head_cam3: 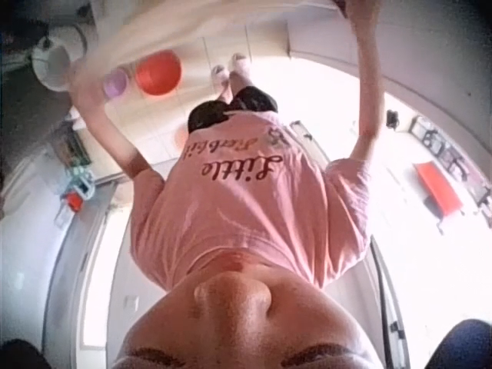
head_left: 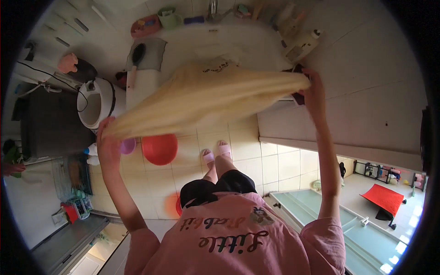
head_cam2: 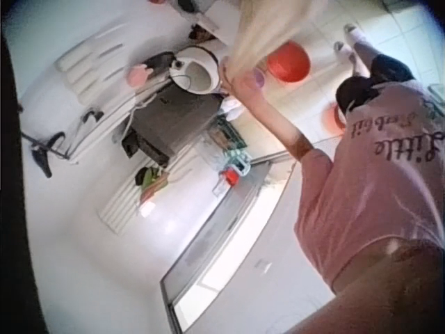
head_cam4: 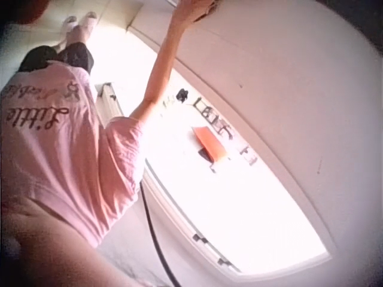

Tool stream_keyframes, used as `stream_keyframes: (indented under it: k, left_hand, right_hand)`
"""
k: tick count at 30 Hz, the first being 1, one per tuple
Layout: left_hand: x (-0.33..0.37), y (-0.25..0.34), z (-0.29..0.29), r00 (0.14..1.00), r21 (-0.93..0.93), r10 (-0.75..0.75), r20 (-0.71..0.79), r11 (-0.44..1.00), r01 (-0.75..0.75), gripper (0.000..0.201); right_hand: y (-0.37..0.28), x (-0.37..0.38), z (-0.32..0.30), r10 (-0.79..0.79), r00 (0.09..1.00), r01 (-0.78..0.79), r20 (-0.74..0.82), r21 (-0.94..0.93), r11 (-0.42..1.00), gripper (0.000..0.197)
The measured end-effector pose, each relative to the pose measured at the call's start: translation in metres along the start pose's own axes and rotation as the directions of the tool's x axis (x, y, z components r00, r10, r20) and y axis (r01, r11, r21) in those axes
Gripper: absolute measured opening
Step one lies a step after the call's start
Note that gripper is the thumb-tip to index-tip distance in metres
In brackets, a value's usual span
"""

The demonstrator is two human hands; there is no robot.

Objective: The person washes a piece of clothing in a sink by lathering it with soap, scrubbing it by hand, and unfolding it, then washes another cloth by rubbing soap onto it and lathering it.

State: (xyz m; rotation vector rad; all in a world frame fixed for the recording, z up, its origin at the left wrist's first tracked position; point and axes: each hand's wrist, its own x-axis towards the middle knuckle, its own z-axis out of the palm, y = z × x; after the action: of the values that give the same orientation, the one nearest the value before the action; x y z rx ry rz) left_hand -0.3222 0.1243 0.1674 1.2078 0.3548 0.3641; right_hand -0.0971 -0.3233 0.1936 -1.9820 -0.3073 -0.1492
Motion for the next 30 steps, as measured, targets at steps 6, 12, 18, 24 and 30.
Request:
stream_keyframes:
  k: [6, 12, 18, 24, 30]
  left_hand:
    - [-0.08, -0.044, 0.012, 0.974, 0.02, -0.123, -0.191, 0.991, 0.129, 0.048]
    - [-0.121, -0.112, -0.021, 0.928, -0.049, -0.258, -0.267, 0.966, 0.255, 0.048]
    - [-0.132, -0.176, -0.045, 0.847, -0.134, -0.322, -0.424, 0.947, 0.292, 0.037]
    - [-0.123, -0.168, -0.035, 0.672, -0.414, -0.641, -0.37, 0.761, 0.499, 0.046]
    - [-0.124, -0.181, -0.028, 0.939, -0.834, -0.33, 0.096, 0.488, 0.257, 0.046]
  right_hand:
    - [0.039, -0.103, 0.01, 0.467, 0.883, -0.431, 0.054, 0.492, 0.757, 0.021]
    - [0.088, -0.176, 0.027, 0.424, 0.906, -0.412, -0.001, 0.236, 0.88, 0.026]
    - [0.1, -0.193, 0.066, 0.259, 0.966, -0.245, -0.026, -0.429, 0.869, 0.04]
    - [0.12, -0.208, 0.064, 0.302, 0.953, -0.29, -0.04, -0.418, 0.861, 0.047]
    - [0.11, -0.219, 0.066, 0.299, 0.953, -0.254, 0.058, -0.39, 0.885, 0.047]
